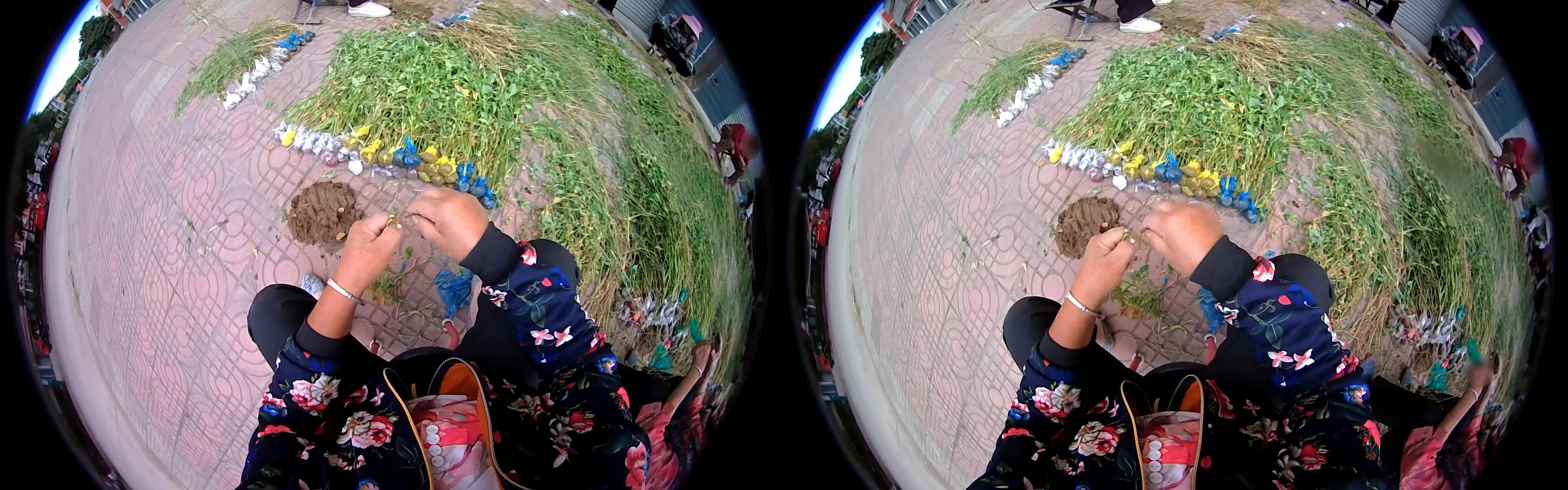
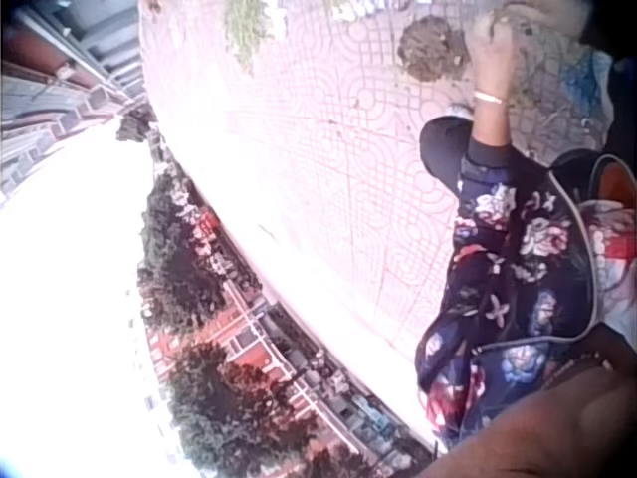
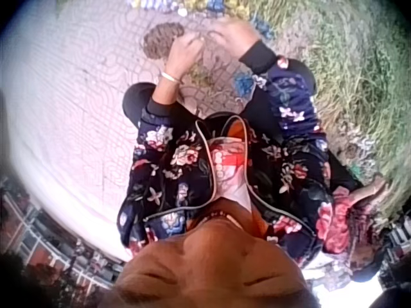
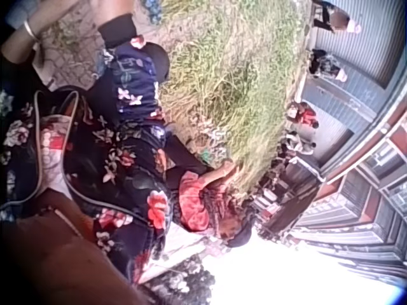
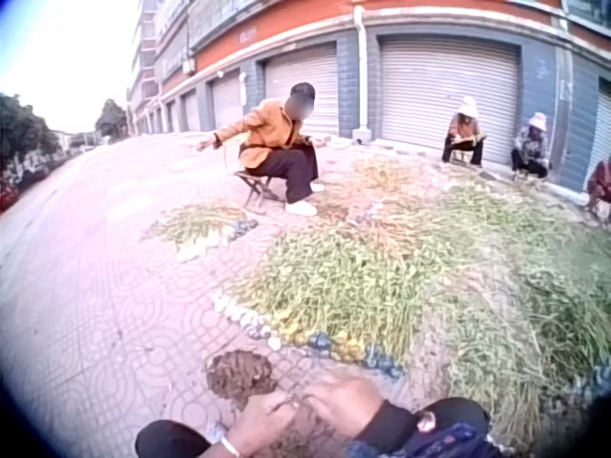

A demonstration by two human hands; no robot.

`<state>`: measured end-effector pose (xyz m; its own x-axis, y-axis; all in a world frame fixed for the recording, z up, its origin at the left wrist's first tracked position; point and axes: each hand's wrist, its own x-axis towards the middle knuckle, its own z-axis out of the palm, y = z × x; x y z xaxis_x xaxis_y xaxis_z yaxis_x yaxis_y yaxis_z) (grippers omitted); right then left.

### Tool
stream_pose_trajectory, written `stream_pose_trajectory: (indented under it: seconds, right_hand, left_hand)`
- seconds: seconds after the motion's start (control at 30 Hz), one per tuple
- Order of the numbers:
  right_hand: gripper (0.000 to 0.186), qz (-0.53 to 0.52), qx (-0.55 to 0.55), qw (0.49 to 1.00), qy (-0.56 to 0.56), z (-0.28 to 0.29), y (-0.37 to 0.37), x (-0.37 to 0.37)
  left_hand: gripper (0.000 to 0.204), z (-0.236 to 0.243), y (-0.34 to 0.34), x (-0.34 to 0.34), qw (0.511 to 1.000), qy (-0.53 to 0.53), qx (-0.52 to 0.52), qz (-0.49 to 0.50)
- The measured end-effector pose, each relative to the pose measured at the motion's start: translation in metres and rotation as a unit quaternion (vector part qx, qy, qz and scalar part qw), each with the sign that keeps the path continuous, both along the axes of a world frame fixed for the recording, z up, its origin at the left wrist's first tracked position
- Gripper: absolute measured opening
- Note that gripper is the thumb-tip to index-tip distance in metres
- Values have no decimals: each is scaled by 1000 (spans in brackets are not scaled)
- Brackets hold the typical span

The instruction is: The person sits on a paved surface and bundles small green plants by hand. They gather a handful of stems, place them into a blue plastic bag, and tie the bag closed. The person repeats this process, creating multiple small bundles and placing them on the ground.

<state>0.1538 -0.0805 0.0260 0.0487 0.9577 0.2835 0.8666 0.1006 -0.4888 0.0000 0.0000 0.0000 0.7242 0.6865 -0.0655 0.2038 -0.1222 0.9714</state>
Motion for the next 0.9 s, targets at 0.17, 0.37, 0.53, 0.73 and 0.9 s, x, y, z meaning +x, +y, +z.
stream_pose_trajectory:
  seconds: [0.17, 0.37, 0.53, 0.73, 0.9]
  right_hand:
    - [13, -16, -48, 997, -57, -11, -1, -5]
    - [20, -2, -101, 994, 34, -7, 2, -14]
    - [21, 63, -85, 985, 134, -5, -4, -25]
    - [25, 126, -145, 975, 115, -7, -8, -24]
    - [20, 180, -169, 962, 114, -30, -6, -22]
  left_hand:
    - [14, -3, -2, 0, 1000, 1, -5, 3]
    - [13, -9, -2, 0, 997, 27, 60, 29]
    - [13, -26, 17, 5, 987, 36, 122, 96]
    - [18, -8, 11, 7, 996, -8, -22, 81]
    - [16, -15, 13, 4, 991, -35, -121, 33]
